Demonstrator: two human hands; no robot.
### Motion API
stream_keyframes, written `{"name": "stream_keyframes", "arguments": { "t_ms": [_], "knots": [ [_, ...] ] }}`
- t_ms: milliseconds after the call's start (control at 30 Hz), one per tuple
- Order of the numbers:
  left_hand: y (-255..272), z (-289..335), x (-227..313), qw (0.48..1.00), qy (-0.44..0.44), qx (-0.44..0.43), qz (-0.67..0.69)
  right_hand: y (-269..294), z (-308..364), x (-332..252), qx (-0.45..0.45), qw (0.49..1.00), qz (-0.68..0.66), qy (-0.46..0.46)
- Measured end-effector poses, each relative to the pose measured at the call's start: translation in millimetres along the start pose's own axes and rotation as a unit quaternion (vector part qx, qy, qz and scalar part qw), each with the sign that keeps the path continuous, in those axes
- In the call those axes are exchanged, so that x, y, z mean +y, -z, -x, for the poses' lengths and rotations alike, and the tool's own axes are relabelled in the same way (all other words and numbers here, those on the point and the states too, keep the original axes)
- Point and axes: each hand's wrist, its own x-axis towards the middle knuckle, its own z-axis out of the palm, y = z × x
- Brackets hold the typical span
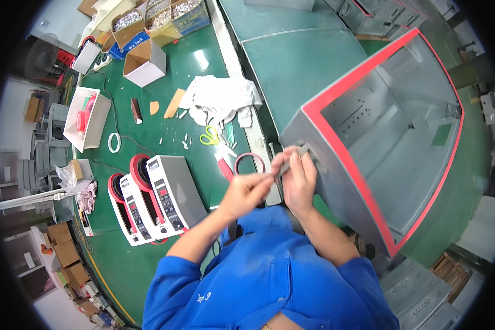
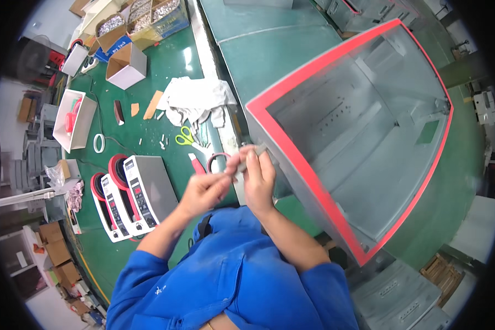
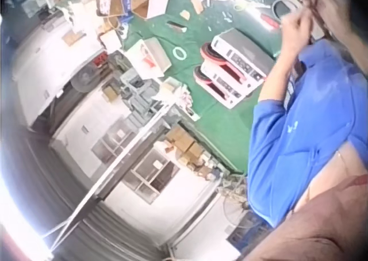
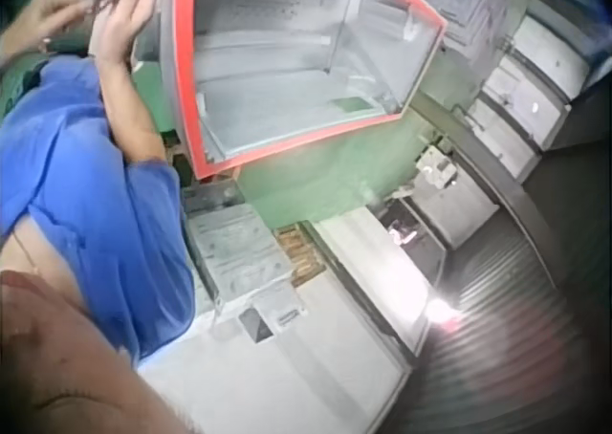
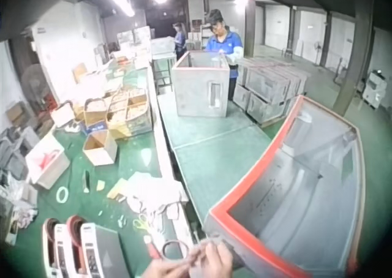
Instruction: Smoothing the edges of a cutout on a metal enclosure using a hand deburring tool.
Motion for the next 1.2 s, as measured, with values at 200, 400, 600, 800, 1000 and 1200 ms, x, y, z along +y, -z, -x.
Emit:
{"name": "stream_keyframes", "arguments": {
  "t_ms": [200,400,600,800,1000,1200],
  "knots": [
    [-13.3,7.4,-0.2,0.999,-0.020,-0.001,0.033,5.3,14.3,-4.5,0.019,1.000,0.019,0.002],
    [-12.0,6.0,-2.3,0.999,-0.011,-0.012,0.036,3.9,16.5,-9.0,0.032,0.999,0.003,-0.025],
    [-1.4,-6.9,6.3,1.000,-0.016,-0.013,0.006,5.9,11.3,-3.9,0.038,0.999,-0.003,0.018],
    [-9.5,-0.4,-4.2,0.999,-0.021,-0.026,0.020,6.3,16.6,-4.6,0.053,0.999,-0.002,0.004],
    [-15.1,6.4,-6.1,0.998,-0.033,-0.029,0.036,5.3,23.3,-8.7,0.059,0.998,0.003,-0.011],
    [-2.8,-2.0,-0.3,0.996,0.027,-0.041,0.077,-4.7,7.6,-3.0,0.076,0.997,0.007,-0.015]
  ]
}}
